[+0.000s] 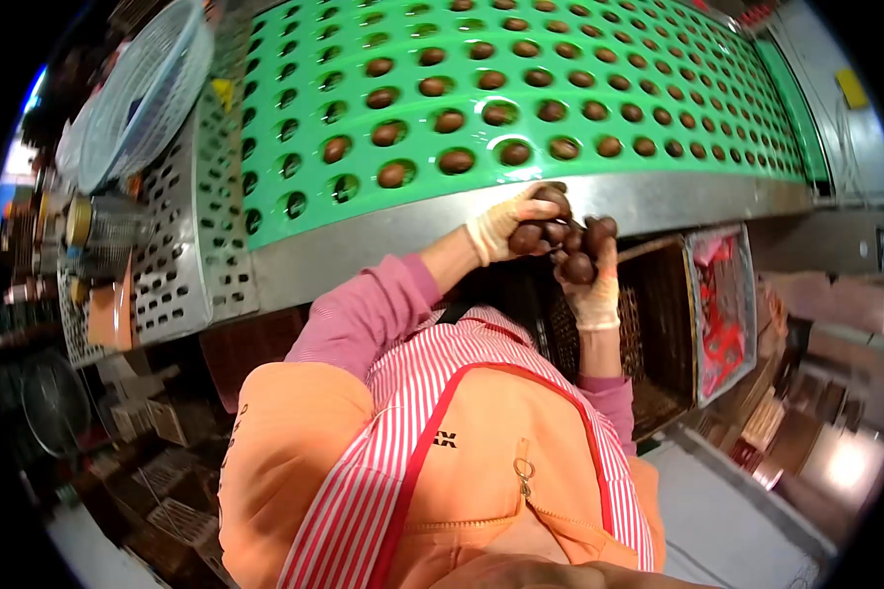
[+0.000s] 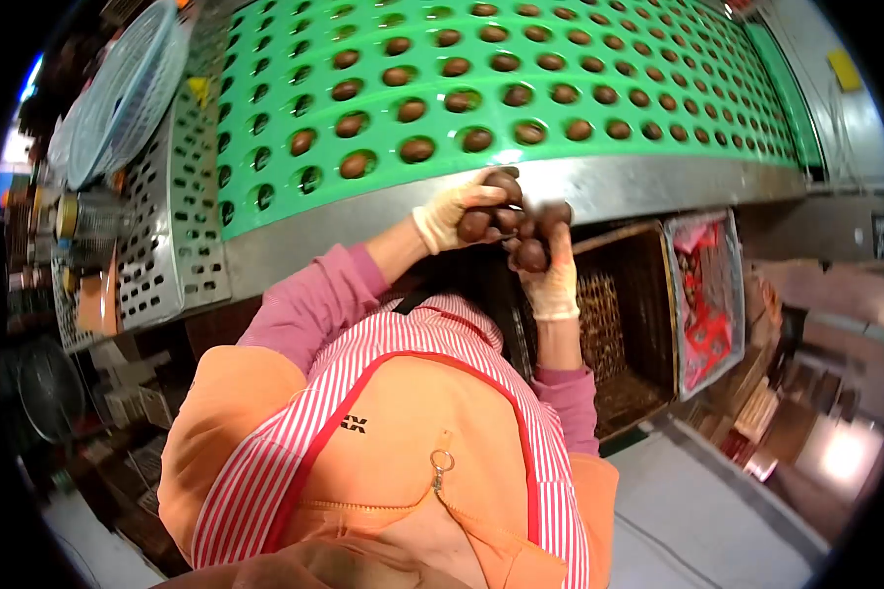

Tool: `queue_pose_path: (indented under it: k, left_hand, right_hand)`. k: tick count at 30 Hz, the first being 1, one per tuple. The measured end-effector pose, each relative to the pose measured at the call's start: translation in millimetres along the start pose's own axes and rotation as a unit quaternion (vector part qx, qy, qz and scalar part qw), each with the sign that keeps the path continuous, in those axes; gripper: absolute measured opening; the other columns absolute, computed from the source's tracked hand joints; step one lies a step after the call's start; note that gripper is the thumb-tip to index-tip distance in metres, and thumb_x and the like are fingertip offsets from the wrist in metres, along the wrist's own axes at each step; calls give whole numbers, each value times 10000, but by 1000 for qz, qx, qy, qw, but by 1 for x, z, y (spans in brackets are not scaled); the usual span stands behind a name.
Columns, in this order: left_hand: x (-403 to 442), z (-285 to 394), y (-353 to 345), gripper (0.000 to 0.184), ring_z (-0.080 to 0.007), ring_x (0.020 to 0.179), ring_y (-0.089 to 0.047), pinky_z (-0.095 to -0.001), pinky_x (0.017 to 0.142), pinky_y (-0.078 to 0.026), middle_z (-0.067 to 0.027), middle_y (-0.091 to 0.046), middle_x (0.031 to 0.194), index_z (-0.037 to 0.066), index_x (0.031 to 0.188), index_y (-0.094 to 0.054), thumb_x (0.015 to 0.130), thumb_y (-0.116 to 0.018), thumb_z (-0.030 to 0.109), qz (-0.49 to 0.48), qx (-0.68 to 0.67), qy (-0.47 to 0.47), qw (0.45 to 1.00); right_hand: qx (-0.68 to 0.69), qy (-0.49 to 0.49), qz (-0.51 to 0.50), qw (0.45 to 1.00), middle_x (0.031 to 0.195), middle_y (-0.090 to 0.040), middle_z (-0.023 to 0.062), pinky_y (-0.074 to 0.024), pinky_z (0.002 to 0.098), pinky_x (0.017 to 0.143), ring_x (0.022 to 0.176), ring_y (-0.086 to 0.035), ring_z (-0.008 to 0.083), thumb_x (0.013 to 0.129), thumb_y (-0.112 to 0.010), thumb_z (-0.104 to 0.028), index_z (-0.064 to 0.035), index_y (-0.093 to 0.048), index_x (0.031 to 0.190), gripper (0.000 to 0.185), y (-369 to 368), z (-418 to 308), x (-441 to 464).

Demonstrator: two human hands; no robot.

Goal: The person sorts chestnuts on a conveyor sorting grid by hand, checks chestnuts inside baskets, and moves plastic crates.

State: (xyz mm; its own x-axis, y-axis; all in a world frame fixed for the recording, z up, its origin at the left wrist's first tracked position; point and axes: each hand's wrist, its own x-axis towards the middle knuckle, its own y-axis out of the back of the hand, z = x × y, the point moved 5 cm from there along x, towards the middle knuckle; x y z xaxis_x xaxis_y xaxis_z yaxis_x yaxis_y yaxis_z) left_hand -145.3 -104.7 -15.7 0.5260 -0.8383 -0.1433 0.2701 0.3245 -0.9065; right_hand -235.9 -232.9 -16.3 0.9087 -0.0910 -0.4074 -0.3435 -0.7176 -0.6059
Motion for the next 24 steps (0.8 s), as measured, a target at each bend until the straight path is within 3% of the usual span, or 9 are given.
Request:
queue_pose_path:
  k: [2,8,10,12,13,19,20,22,24]
  left_hand:
    - [-47,49,15,517,-202,899,-608,-344,626,-551,-75,-553,1134,137,1359,-390,902,-629,167,93,61,-83,990]
    - [-227,167,109,446,-110,750,-553,-246,583,-475,-7,-563,981,125,1245,-510,847,-708,157,315,111,-391,858]
    - [-269,175,160,537,-126,749,-557,-262,542,-473,-27,-576,986,129,1270,-507,795,-757,133,434,155,-376,804]
    - [-283,166,196,532,-176,796,-598,-311,631,-528,-56,-615,976,127,1244,-553,759,-773,144,528,281,-234,767]
    - [-284,182,176,526,-232,857,-628,-357,766,-544,-85,-655,966,114,1210,-594,723,-789,152,561,487,-276,610]
    - [-265,219,193,532,-335,1029,-601,-404,906,-493,-120,-550,1239,154,1200,-630,716,-801,297,588,587,-186,525]
    - [-260,220,214,551,-347,1062,-580,-414,918,-480,-134,-496,1291,142,1219,-625,738,-777,366,581,553,-84,591]
    - [-262,240,204,561,-359,1053,-577,-421,911,-479,-157,-511,1245,132,1237,-616,764,-748,404,592,604,-22,532]
    - [-265,256,193,484,-358,1066,-574,-426,920,-472,-168,-556,1208,92,1206,-635,845,-675,413,625,609,-107,475]
  right_hand:
    - [-65,-27,-93,993,932,-568,13,-463,255,536,681,-581,126,883,-617,-540,-118,-532,1173,519,-61,14,31]
    - [-144,-118,-267,946,761,-435,-53,-401,240,504,514,-412,52,863,-645,-544,-175,-474,1110,476,-209,87,99]
    - [-156,-130,-315,927,742,-423,-54,-390,246,507,509,-396,56,859,-654,-541,-177,-471,1076,462,-252,103,110]
    - [-192,-168,-302,919,723,-433,-51,-379,263,518,534,-395,65,825,-676,-581,-168,-488,1060,510,-270,141,143]
    - [-195,-187,-310,912,714,-434,-50,-378,267,522,543,-403,68,824,-676,-583,-171,-492,1055,508,-280,150,149]
    - [-245,-178,-273,913,823,-456,-9,-438,314,552,653,-471,125,858,-674,-508,-158,-493,1046,437,-329,162,219]
    - [-227,-213,-311,898,878,-512,-2,-462,311,577,717,-506,127,859,-688,-465,-137,-509,1105,448,-324,176,248]
    - [-410,-186,-207,869,951,-582,18,-478,309,608,781,-539,130,846,-714,-420,-106,-536,1197,504,-322,175,269]
    - [-488,-128,-229,832,1032,-638,69,-498,339,738,873,-577,167,791,-765,-388,-55,-584,1243,590,-324,174,292]
